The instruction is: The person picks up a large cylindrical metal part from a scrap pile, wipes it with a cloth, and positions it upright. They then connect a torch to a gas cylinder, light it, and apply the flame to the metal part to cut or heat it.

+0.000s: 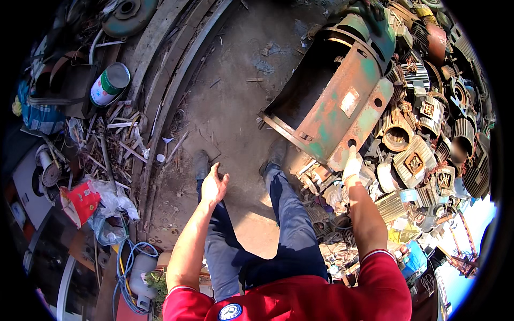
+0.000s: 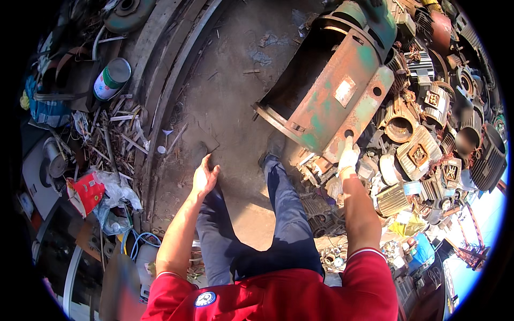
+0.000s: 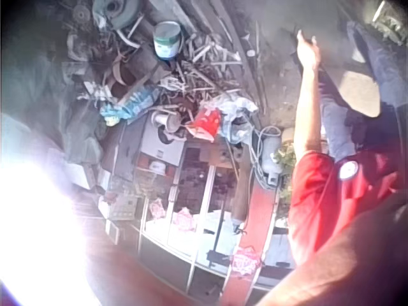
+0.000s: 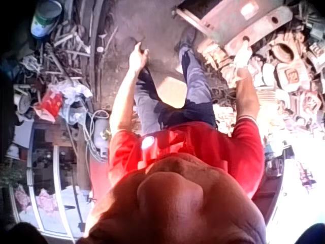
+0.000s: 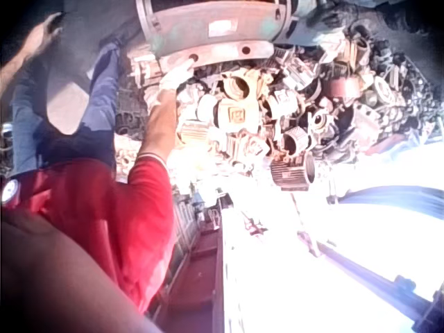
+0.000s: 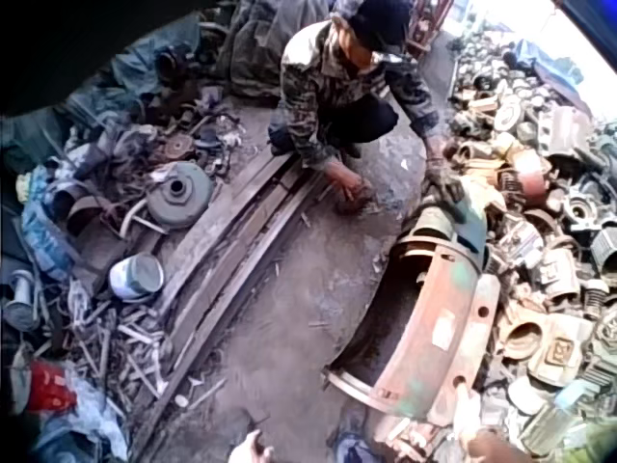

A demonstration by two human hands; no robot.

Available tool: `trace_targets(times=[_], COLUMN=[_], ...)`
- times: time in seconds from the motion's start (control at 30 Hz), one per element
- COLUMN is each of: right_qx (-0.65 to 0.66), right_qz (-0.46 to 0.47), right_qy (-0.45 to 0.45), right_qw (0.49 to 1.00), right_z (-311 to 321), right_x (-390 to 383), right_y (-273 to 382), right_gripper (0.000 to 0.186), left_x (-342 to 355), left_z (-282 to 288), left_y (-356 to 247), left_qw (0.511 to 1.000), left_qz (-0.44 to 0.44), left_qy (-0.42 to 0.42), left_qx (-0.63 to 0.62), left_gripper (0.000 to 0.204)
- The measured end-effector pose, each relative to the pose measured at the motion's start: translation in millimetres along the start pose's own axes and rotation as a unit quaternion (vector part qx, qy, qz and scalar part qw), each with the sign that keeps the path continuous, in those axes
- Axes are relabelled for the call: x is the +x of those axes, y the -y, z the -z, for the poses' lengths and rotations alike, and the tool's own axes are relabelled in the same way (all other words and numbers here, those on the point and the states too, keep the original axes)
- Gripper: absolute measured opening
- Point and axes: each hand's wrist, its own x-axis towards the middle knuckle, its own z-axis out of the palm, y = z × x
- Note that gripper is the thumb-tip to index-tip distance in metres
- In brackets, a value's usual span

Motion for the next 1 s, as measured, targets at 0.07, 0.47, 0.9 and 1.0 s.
trace_targets(times=[0.07,0.47,0.9,1.0], right_qx=[-0.063,0.292,0.137,0.092], right_qz=[-0.052,-0.220,-0.256,-0.165], right_qy=[-0.066,0.284,0.340,0.376], right_qw=[0.994,0.887,0.895,0.907], right_z=[14.0,-105.5,-84.1,-56.0], right_x=[-20.3,-439.0,-567.2,-603.1], right_y=[-26.6,-13.9,60.2,51.2], right_gripper=[0.083,0.046,0.039,0.039], left_x=[-10.8,-180.4,-316.1,-325.0], left_z=[12.1,-40.1,162.7,172.7], left_y=[-1.0,-30.1,-22.4,-23.8], left_qw=[0.999,0.817,0.838,0.814], left_qz=[-0.015,0.205,-0.490,-0.515], left_qy=[-0.003,0.123,0.053,0.073], left_qx=[-0.028,-0.525,0.235,0.258], left_gripper=[0.064,0.057,0.084,0.076])
